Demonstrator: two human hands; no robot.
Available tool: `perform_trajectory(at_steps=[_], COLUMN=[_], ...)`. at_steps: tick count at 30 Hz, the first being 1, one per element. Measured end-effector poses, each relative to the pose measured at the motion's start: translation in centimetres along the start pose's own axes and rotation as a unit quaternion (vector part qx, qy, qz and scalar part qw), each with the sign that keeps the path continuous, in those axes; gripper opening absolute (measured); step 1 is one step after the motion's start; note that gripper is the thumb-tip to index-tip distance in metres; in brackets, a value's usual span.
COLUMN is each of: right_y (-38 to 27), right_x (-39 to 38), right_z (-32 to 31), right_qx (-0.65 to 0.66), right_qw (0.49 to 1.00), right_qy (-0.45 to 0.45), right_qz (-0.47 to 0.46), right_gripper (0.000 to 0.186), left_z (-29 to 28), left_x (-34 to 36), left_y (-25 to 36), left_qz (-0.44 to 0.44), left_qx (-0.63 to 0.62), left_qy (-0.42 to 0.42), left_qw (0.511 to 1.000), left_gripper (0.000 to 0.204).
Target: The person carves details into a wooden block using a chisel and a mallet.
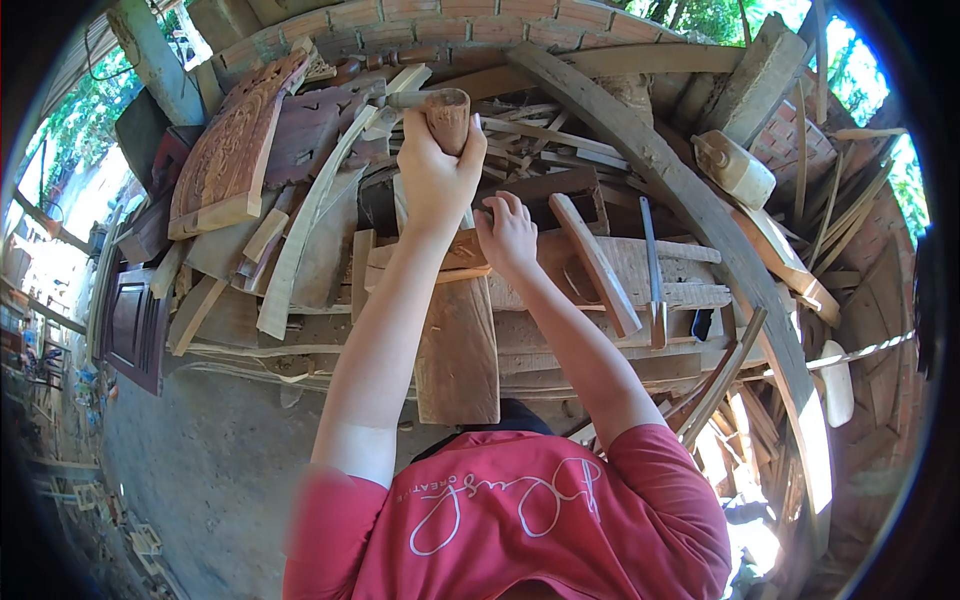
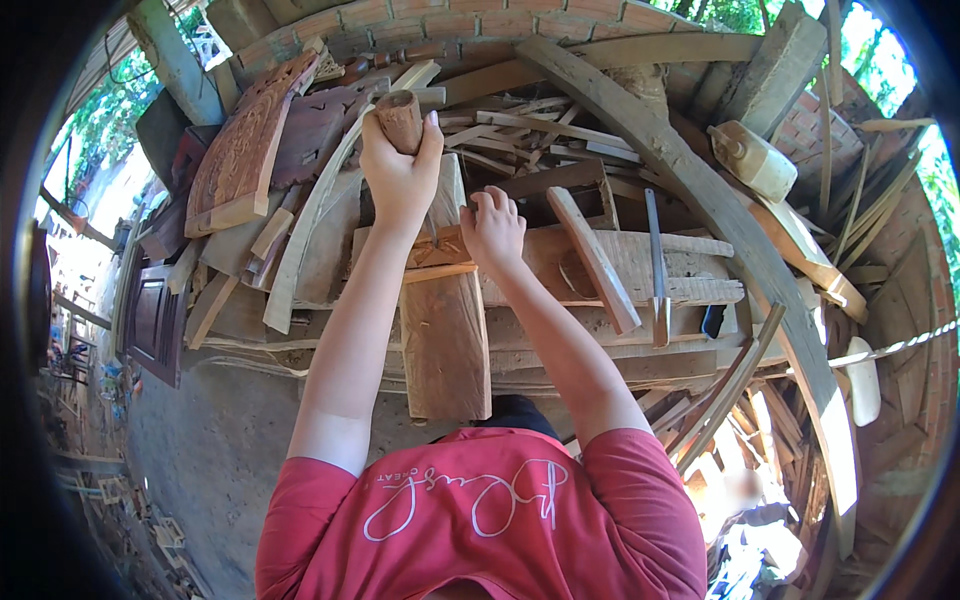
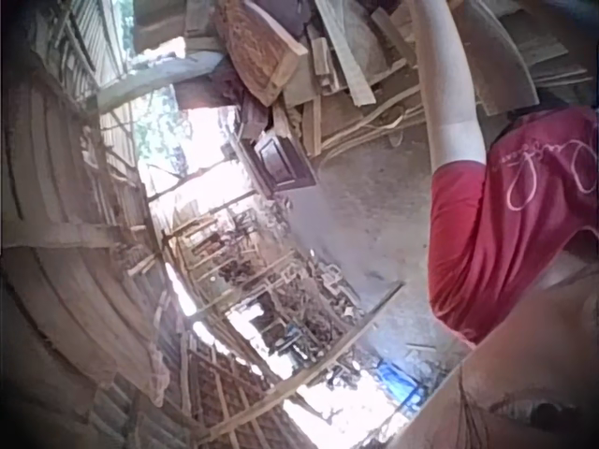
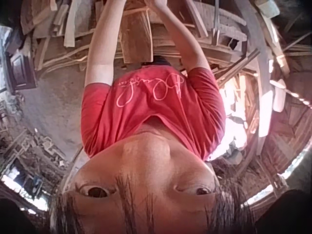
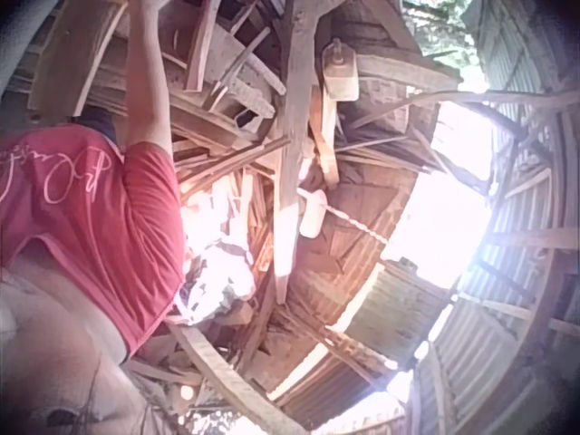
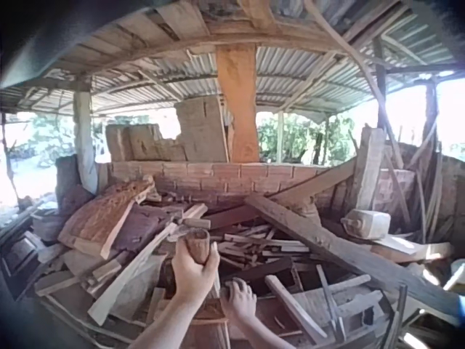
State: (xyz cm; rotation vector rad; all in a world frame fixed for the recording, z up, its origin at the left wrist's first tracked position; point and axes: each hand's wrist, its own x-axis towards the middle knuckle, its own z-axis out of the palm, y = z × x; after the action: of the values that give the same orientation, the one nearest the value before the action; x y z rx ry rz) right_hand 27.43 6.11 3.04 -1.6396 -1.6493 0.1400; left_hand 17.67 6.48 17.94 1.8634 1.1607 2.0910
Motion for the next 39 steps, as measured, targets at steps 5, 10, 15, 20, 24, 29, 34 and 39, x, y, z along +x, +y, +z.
perform_trajectory(at_steps=[5, 10, 15, 20, 24, 29, 34, 39], right_y=[4.4, 10.7, 13.7, 12.0, 9.5, 14.4, 6.5, 2.3], right_x=[-1.7, -7.2, -11.4, -11.6, -11.3, -13.1, -6.5, -1.1], right_z=[-3.7, -9.4, -11.4, -11.5, -13.1, -14.5, -20.5, -25.2], right_qx=[-0.061, -0.284, -0.308, -0.297, -0.264, -0.074, 0.052, 0.216], right_qw=[0.992, 0.927, 0.916, 0.89, 0.882, 0.931, 0.926, 0.973], right_qy=[0.028, -0.16, -0.161, -0.223, -0.275, -0.23, -0.193, 0.023], right_qz=[0.111, 0.186, 0.2, 0.264, 0.276, 0.272, 0.32, 0.078], right_gripper=[0.05, 0.074, 0.077, 0.076, 0.078, 0.082, 0.068, 0.057], left_z=[0.2, 0.1, 0.2, 0.0, -0.5, -0.1, 0.3, 1.1], left_x=[-0.5, -0.8, -1.1, -1.0, -0.8, -1.0, -1.6, -2.0], left_y=[0.3, 0.8, 0.4, 0.7, 0.7, 0.9, 0.9, 1.7], left_qz=[-0.024, 0.002, 0.0, -0.023, -0.039, -0.025, 0.011, 0.024], left_qx=[-0.01, -0.016, -0.021, -0.032, -0.038, -0.037, -0.034, -0.008], left_qy=[-0.016, -0.025, -0.042, -0.057, -0.053, -0.042, -0.068, -0.114], left_qw=[1.0, 1.0, 0.999, 0.998, 0.997, 0.998, 0.997, 0.993], left_gripper=[0.029, 0.027, 0.027, 0.028, 0.026, 0.025, 0.026, 0.026])
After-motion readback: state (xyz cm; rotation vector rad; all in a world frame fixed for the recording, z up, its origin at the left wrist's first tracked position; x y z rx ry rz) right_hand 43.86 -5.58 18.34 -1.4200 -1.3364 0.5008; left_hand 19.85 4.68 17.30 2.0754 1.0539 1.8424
